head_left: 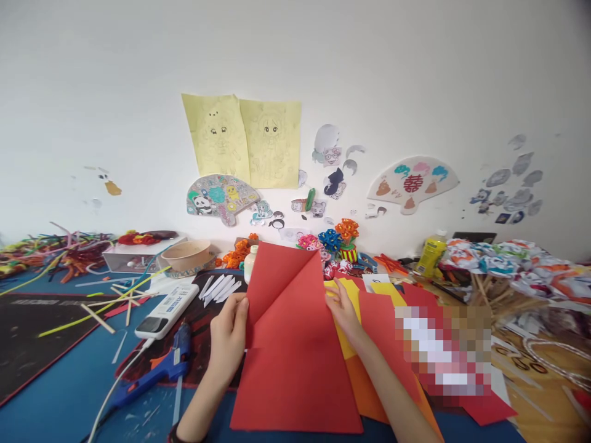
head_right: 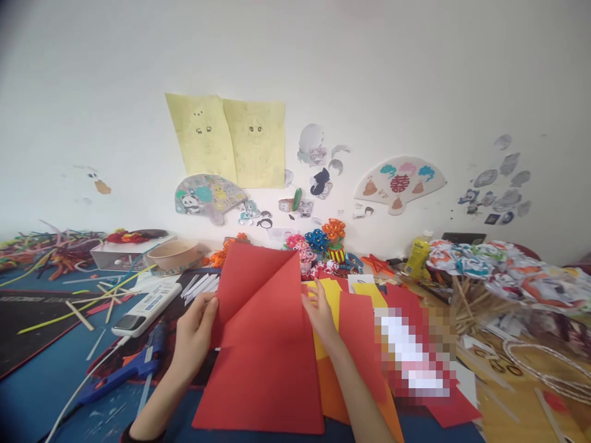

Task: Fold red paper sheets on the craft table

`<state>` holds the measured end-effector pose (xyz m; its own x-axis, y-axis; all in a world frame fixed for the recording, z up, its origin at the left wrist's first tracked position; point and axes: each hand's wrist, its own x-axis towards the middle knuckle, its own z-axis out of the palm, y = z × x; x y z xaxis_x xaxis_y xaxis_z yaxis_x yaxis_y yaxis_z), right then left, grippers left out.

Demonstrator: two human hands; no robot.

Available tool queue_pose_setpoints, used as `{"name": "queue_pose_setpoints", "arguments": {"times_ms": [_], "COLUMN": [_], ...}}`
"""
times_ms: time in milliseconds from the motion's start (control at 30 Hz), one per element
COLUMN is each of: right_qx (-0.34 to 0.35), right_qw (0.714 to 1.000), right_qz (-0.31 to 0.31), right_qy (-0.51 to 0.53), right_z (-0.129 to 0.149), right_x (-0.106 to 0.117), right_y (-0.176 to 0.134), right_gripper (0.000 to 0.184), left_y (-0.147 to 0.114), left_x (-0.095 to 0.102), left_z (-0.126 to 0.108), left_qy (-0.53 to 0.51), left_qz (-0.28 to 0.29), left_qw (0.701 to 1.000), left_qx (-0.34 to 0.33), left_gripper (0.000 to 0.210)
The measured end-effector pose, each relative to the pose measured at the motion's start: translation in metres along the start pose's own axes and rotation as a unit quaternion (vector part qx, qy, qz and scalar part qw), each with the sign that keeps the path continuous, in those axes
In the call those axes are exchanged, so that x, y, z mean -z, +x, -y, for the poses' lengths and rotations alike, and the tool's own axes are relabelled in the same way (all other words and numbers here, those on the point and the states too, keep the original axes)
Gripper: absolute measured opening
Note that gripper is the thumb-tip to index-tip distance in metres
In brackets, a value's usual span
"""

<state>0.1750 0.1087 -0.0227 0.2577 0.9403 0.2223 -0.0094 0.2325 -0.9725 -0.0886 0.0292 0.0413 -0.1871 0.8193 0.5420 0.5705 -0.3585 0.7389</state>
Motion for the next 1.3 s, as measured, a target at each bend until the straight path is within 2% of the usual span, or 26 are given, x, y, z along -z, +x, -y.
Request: {"name": "queue_pose_setpoints", "arguments": {"times_ms": [100, 233, 333, 433, 500, 633, 767, 933, 1067, 1167, 1233, 1300], "right_qx": [-0.031, -0.085, -0.130, -0.161, -0.180, -0.180, -0.239, -0.236, -0.226, -0.229, -0.211, -0.160], "right_qw": [0.992, 0.970, 0.955, 0.953, 0.951, 0.945, 0.938, 0.938, 0.948, 0.956, 0.967, 0.976], "right_qz": [0.046, 0.131, 0.176, 0.163, 0.145, 0.144, 0.093, 0.130, 0.126, 0.123, 0.129, 0.137], "right_qy": [0.115, 0.188, 0.202, 0.198, 0.205, 0.230, 0.232, 0.217, 0.187, 0.139, 0.065, -0.047], "right_z": [0.020, 0.044, 0.052, 0.053, 0.050, 0.041, 0.034, 0.037, 0.036, 0.032, 0.028, 0.024], "right_x": [-0.001, 0.000, 0.002, 0.004, 0.003, 0.002, 0.004, 0.004, 0.005, 0.005, 0.005, 0.006], "right_y": [-0.006, -0.019, -0.027, -0.031, -0.030, -0.026, -0.022, -0.021, -0.017, -0.014, -0.014, -0.013], "right_gripper": [0.051, 0.065, 0.068, 0.053, 0.052, 0.052, 0.043, 0.041, 0.040, 0.043, 0.046, 0.050], "left_y": [0.001, -0.006, -0.012, -0.015, -0.015, -0.010, -0.002, 0.002, 0.000, 0.000, -0.001, -0.002], "left_x": [0.002, -0.005, -0.010, -0.011, -0.010, -0.009, -0.009, -0.010, -0.009, -0.007, -0.006, -0.009], "left_z": [0.002, 0.001, 0.004, 0.008, 0.008, 0.005, 0.011, 0.026, 0.023, 0.010, 0.003, 0.001], "left_qy": [-0.021, 0.037, 0.141, 0.229, 0.234, 0.164, 0.082, -0.041, -0.126, -0.213, -0.273, -0.308], "left_qz": [0.009, 0.041, 0.029, 0.006, 0.013, 0.072, 0.093, 0.129, 0.168, 0.229, 0.263, 0.259], "left_qw": [1.000, 0.998, 0.987, 0.965, 0.964, 0.983, 0.992, 0.982, 0.958, 0.915, 0.874, 0.850], "left_qx": [0.005, -0.021, -0.077, -0.127, -0.123, -0.047, 0.025, 0.134, 0.197, 0.255, 0.302, 0.341], "left_gripper": [0.032, 0.032, 0.032, 0.033, 0.033, 0.033, 0.046, 0.050, 0.051, 0.051, 0.050, 0.047]}}
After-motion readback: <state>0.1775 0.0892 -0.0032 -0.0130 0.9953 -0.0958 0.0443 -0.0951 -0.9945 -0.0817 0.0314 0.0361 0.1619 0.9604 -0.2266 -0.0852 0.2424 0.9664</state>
